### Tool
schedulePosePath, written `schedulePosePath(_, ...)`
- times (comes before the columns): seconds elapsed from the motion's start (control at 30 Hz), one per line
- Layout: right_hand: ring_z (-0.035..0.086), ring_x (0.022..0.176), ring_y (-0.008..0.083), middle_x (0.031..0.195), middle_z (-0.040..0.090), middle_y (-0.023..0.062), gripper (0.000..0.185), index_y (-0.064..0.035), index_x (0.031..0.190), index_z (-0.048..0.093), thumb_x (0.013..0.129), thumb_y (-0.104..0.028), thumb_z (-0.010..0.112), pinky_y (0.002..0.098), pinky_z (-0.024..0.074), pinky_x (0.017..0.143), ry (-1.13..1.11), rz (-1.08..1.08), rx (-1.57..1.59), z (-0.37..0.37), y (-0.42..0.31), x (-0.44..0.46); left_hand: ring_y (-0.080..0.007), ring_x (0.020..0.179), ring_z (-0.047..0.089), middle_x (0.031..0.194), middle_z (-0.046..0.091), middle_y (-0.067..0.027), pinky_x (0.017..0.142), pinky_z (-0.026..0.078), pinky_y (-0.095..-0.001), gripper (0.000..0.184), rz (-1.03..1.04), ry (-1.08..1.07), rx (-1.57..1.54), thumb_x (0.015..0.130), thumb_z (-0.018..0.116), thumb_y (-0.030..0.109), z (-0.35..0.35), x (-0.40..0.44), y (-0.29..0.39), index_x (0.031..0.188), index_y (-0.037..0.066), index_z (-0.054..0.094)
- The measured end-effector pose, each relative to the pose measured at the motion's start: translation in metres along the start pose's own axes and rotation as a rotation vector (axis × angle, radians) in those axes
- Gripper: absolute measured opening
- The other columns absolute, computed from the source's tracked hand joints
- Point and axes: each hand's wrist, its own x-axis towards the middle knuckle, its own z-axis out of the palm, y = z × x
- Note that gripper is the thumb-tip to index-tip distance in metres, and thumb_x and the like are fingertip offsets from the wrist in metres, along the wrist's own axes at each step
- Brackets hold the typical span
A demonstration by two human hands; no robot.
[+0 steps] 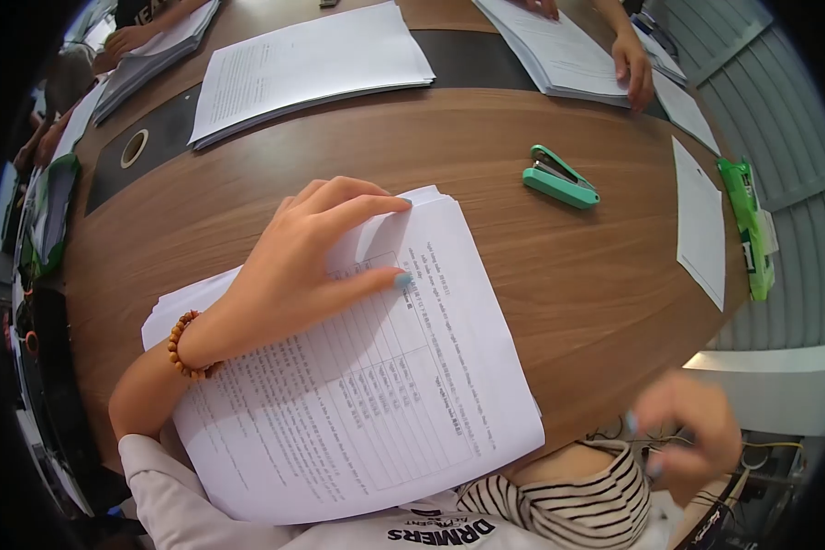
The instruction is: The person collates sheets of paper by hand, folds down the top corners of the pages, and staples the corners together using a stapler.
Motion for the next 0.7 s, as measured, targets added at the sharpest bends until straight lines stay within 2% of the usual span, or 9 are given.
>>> schedulePosePath(0.03,0.061,0.081,0.0275,0.091,0.062,0.0119,0.039,-0.0017,0.091,0.061,0.069,-0.03,0.076,0.0324,0.0497,0.07,-0.169,0.052,-0.109,-0.002,-0.012,-0.03,-0.0261,0.113,0.048,0.118,0.053,-0.0121,0.096,0.037,-0.0383,0.045,0.006,0.002,0.023,0.074,0.071,0.019,-0.001,-0.001,0.0,0.115,0.007,0.058)
schedulePosePath(0.1,0.061,0.085,0.0285,0.101,0.059,0.0147,0.056,-0.0004,0.097,0.059,0.061,-0.037,0.081,0.0342,0.0492,0.074,-0.184,0.326,-0.273,0.012,-0.05,-0.068,-0.0267,0.112,0.048,0.117,0.053,-0.0126,0.095,0.037,-0.0389,0.044,0.031,0.01,0.052,0.075,0.07,0.02,0.001,-0.001,0.0,0.115,0.007,0.057)
schedulePosePath(0.13,0.062,0.069,0.0254,0.081,0.062,0.0119,0.049,0.0018,0.088,0.062,0.063,-0.036,0.08,0.0305,0.0506,0.061,0.1,0.37,-0.34,0.035,-0.06,-0.078,-0.0273,0.111,0.048,0.116,0.053,-0.013,0.094,0.036,-0.0396,0.043,0.041,0.018,0.103,0.076,0.069,0.022,0.001,-0.002,0.0,0.115,0.007,0.057)
schedulePosePath(0.2,0.054,0.104,0.0315,0.107,0.058,0.0152,0.033,0.0043,0.116,0.054,0.088,-0.013,0.055,0.037,0.0409,0.093,0.242,0.679,-0.278,0.063,-0.084,-0.104,-0.0278,0.11,0.048,0.115,0.053,-0.013,0.093,0.036,-0.0399,0.043,0.054,0.063,0.132,0.077,0.068,0.022,0.007,-0.005,-0.002,0.115,0.007,0.056)
schedulePosePath(0.27,0.051,0.109,0.0299,0.113,0.055,0.0163,0.039,0.0034,0.121,0.051,0.088,-0.015,0.058,0.0365,0.0396,0.095,0.378,0.861,-0.231,0.083,-0.081,-0.132,-0.0285,0.11,0.048,0.114,0.054,-0.0129,0.091,0.036,-0.0406,0.041,0.079,0.091,0.154,0.079,0.067,0.023,0.012,-0.004,-0.005,0.115,0.008,0.055)
schedulePosePath(0.3,0.051,0.109,0.0299,0.113,0.055,0.0163,0.039,0.0034,0.121,0.051,0.088,-0.015,0.058,0.0365,0.0396,0.095,0.385,0.814,-0.226,0.098,-0.065,-0.154,-0.0287,0.11,0.048,0.114,0.054,-0.0127,0.09,0.037,-0.0409,0.041,0.088,0.09,0.157,0.079,0.066,0.025,0.014,-0.003,-0.007,0.115,0.008,0.055)
schedulePosePath(0.37,0.051,0.11,0.0273,0.114,0.055,0.0168,0.046,0.0014,0.127,0.046,0.086,-0.014,0.061,0.0335,0.0424,0.092,0.766,0.799,-0.284,0.13,-0.027,-0.189,-0.0283,0.11,0.048,0.115,0.054,-0.013,0.089,0.036,-0.0414,0.042,0.07,0.061,0.159,0.08,0.065,0.03,0.015,0.001,-0.008,0.115,0.008,0.055)
schedulePosePath(0.43,0.052,0.109,0.0269,0.114,0.055,0.0168,0.046,0.0014,0.126,0.047,0.086,-0.013,0.061,0.0332,0.0428,0.091,0.93,0.775,-0.359,0.146,0.003,-0.191,-0.0279,0.11,0.048,0.115,0.054,-0.0132,0.09,0.036,-0.0415,0.045,0.045,0.05,0.187,0.079,0.065,0.034,0.016,0.003,-0.009,0.115,0.009,0.055)
schedulePosePath(0.7,0.054,0.105,0.0251,0.112,0.056,0.0165,0.042,0.0015,0.124,0.049,0.085,-0.012,0.062,0.0321,0.0445,0.088,0.899,0.694,-0.467,0.164,0.098,-0.119,-0.0309,0.102,0.049,0.102,0.054,-0.0176,0.083,0.034,-0.0454,0.044,0.131,0.162,0.277,0.077,0.063,0.038,0.038,0.015,-0.013,0.1,0.002,0.058)
